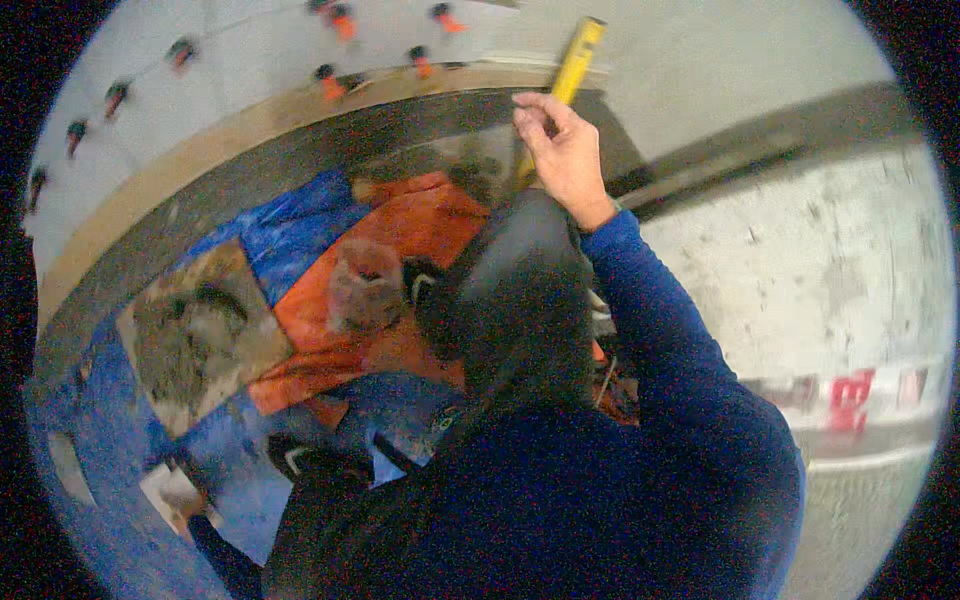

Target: The person applies cement to a tile using a trowel and places it on a wall with tile leveling clips. They scrape excess cement from the floor, mix cement in a bucket, and continue applying tiles with spacers.

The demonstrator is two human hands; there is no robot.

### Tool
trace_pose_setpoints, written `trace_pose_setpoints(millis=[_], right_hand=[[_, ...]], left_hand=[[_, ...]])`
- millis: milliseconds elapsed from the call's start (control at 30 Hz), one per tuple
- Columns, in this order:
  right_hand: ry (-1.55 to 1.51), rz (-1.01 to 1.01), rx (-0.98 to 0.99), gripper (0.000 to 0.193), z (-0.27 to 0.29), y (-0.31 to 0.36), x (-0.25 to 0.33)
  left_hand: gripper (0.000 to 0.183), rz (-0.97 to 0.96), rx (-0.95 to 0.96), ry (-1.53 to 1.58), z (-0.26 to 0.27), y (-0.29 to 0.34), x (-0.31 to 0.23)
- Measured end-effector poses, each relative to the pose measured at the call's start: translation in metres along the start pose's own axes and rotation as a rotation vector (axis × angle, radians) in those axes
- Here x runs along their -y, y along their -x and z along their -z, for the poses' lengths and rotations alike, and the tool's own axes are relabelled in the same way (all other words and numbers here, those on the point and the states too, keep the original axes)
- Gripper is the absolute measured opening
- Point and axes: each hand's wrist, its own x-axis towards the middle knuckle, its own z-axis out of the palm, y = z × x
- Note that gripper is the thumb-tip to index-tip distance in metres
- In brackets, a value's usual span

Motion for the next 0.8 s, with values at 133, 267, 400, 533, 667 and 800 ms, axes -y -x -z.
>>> trace_pose_setpoints(millis=[133, 267, 400, 533, 667, 800], right_hand=[[0.592, -0.118, 0.211, 0.025, 0.080, 0.050, -0.140], [0.739, -0.565, 0.760, 0.032, 0.095, 0.146, -0.274], [0.623, -0.710, 0.800, 0.037, 0.067, 0.201, -0.332], [0.530, -0.777, 0.844, 0.040, 0.064, 0.203, -0.322], [0.723, -0.585, 0.776, 0.032, 0.118, 0.187, -0.285], [0.683, -0.548, 0.701, 0.031, 0.191, 0.181, -0.244]], left_hand=[[0.140, -0.027, -0.068, 0.138, 0.034, 0.011, -0.041], [0.138, -0.081, -0.096, 0.376, 0.090, 0.049, -0.099], [0.135, -0.119, -0.097, 0.655, 0.160, 0.104, -0.165], [0.133, -0.126, -0.082, 0.979, 0.236, 0.165, -0.223], [0.131, -0.160, -0.076, 1.302, 0.300, 0.214, -0.256], [0.130, -0.220, -0.058, 1.592, 0.349, 0.243, -0.262]])
